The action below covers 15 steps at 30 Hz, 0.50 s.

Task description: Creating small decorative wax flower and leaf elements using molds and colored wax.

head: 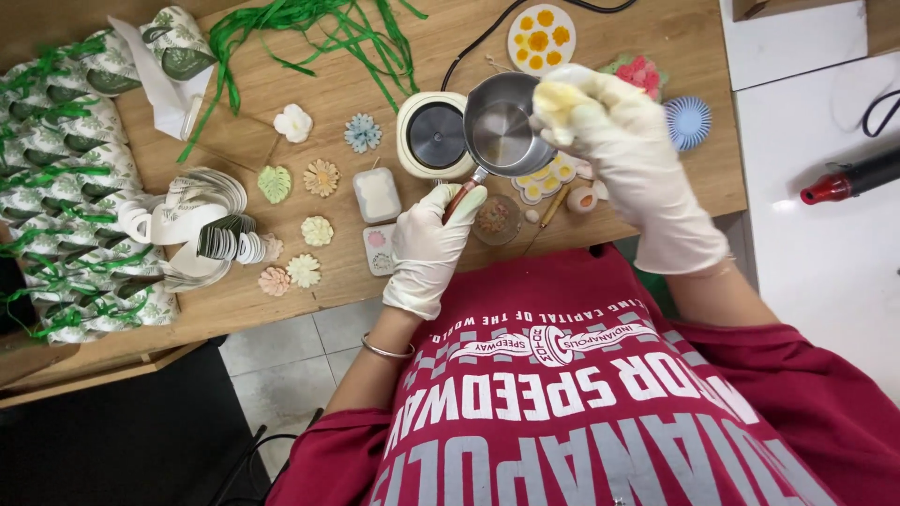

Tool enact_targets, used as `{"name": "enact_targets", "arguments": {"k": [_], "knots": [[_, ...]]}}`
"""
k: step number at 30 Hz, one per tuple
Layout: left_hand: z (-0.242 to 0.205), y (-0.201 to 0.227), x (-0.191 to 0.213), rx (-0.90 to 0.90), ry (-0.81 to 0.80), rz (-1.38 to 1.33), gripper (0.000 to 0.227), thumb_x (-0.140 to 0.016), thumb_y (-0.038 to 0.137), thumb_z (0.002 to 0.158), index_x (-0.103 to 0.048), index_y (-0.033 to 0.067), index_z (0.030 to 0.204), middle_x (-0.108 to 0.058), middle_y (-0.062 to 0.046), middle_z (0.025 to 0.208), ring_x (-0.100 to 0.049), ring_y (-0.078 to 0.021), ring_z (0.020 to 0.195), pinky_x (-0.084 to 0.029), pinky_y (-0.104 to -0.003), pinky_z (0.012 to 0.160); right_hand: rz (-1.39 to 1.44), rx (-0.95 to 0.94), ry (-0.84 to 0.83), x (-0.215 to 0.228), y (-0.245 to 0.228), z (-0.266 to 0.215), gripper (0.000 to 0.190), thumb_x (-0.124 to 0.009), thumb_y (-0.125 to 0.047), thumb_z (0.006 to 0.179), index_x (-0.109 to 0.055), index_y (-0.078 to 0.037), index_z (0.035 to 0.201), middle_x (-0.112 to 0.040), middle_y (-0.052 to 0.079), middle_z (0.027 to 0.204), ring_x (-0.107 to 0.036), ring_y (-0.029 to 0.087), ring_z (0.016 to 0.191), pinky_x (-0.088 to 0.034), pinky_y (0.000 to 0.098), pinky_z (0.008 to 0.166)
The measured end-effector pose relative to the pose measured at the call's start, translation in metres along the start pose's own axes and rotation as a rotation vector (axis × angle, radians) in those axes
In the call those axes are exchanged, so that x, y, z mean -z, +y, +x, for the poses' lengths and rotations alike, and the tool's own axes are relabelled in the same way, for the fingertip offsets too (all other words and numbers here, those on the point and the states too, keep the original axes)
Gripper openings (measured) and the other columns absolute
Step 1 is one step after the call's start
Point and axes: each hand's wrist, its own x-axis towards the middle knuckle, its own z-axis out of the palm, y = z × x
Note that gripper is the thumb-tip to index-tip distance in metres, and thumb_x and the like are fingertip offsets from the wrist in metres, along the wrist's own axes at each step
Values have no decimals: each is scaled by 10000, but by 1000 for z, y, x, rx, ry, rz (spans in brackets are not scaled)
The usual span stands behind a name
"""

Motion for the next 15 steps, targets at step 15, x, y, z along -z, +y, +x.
{"name": "enact_targets", "arguments": {"k": [15], "knots": [[-1,-56,-68,-473,52,781,246,-654,326,918,-574,95,890,-639,-81,665,-639,-278,520,-510,-397,450,130,-270,85,-8,98,32,117,-663,-29,956,-580,33,1009,-560,66,950,-534,168,872,-450,350,778]]}}
